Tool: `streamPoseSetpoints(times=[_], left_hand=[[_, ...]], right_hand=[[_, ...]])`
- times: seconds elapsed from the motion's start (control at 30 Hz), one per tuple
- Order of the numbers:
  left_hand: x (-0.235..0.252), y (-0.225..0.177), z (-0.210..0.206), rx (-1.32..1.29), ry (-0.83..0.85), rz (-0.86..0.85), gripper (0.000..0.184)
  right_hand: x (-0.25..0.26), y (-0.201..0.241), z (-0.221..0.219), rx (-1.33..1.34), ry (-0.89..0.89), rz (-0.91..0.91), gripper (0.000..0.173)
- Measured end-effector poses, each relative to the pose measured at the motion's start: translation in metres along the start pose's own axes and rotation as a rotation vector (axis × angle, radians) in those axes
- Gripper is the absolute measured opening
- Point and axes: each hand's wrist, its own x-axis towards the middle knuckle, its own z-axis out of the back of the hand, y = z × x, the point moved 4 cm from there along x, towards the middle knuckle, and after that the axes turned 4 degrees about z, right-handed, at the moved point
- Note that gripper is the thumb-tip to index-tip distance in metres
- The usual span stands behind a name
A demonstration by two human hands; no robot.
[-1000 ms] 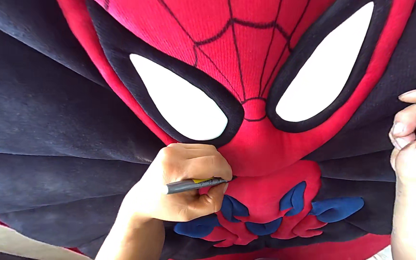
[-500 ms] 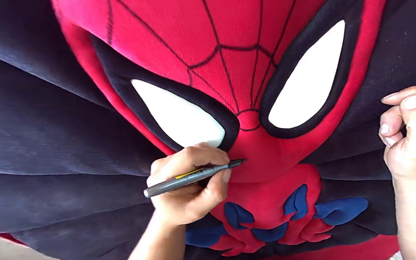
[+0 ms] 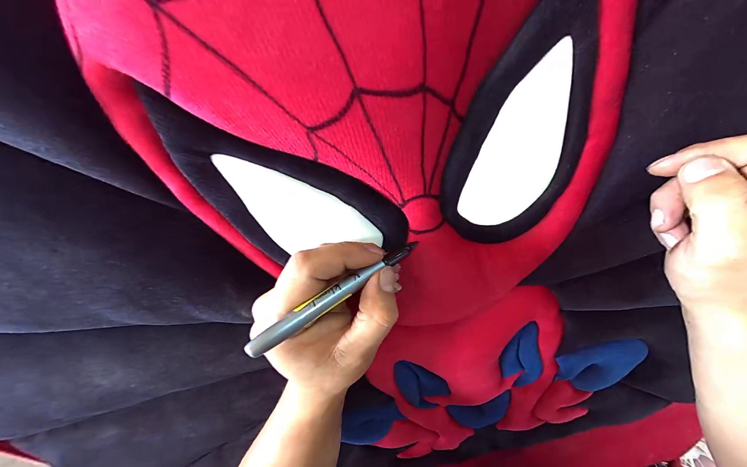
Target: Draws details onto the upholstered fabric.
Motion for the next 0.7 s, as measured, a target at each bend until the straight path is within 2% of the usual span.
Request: streamPoseSetpoints(times=[0.17,0.23,0.3,0.37,0.47,0.7], left_hand=[[0.0,0.001,0.009,-0.036,0.114,0.011,0.015],[-0.002,0.002,0.013,-0.055,0.195,0.0,0.013],[-0.002,0.003,0.016,-0.062,0.267,-0.011,0.011],[-0.002,0.003,0.017,-0.073,0.297,-0.015,0.01],[-0.002,0.002,0.019,-0.107,0.312,-0.012,0.009],[-0.002,0.003,0.019,-0.115,0.322,-0.016,0.009]], right_hand=[[-0.003,-0.014,0.004,0.004,-0.012,0.024,0.022],[-0.012,0.0,0.0,-0.091,0.021,0.06,0.025],[-0.032,0.04,-0.021,-0.256,0.174,0.138,0.028],[-0.061,0.076,-0.063,-0.311,0.334,0.232,0.028],[-0.1,0.084,-0.116,-0.358,0.531,0.268,0.031],[-0.114,0.084,-0.123,-0.387,0.604,0.217,0.038]])
